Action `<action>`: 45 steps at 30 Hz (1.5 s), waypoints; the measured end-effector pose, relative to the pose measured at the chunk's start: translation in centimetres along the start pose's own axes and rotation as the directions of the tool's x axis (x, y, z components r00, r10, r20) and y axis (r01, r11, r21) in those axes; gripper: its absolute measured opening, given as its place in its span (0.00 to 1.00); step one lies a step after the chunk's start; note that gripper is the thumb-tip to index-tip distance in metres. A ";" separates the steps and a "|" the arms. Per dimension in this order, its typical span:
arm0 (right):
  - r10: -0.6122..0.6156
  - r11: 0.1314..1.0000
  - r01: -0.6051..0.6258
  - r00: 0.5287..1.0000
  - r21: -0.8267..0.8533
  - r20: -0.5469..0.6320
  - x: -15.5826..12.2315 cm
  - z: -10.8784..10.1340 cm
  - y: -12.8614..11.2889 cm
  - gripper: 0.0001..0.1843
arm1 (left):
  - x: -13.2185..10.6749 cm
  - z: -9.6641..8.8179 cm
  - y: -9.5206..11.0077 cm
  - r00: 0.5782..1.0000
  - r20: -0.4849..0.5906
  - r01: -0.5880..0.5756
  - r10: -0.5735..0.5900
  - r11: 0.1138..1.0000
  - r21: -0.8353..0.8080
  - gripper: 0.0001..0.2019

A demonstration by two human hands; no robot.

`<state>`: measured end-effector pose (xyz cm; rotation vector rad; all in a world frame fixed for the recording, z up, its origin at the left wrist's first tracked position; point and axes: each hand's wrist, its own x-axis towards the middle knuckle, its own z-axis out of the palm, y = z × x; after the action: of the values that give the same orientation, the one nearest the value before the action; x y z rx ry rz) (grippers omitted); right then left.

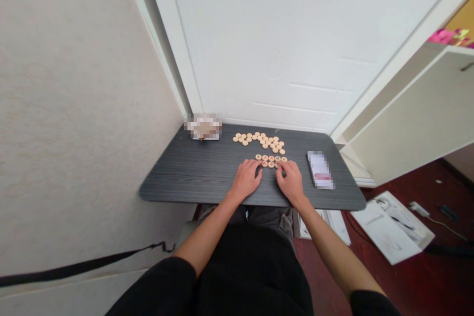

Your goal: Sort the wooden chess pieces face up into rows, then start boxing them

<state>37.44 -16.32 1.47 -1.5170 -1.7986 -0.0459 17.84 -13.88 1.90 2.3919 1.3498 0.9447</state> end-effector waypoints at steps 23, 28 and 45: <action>-0.021 0.993 0.040 0.987 -0.114 0.160 4.7 1.0 9.5 0.27 | -0.1 -0.3 -0.3 1.000 -0.024 0.004 -0.005 0.999 -0.041 0.09; 0.076 0.992 -0.071 0.996 -0.103 0.048 2.6 0.7 8.7 0.16 | -0.2 -0.2 -0.3 1.000 -0.024 0.007 -0.008 0.999 -0.048 0.09; 0.075 0.974 -0.093 0.993 0.208 0.091 -2.2 -2.2 2.0 0.16 | -0.1 -0.4 0.0 1.000 -0.019 -0.008 0.005 0.991 -0.132 0.10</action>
<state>40.26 -18.65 0.88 -1.4575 -1.7397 0.2461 17.51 -14.02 2.12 2.2959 1.2449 1.0265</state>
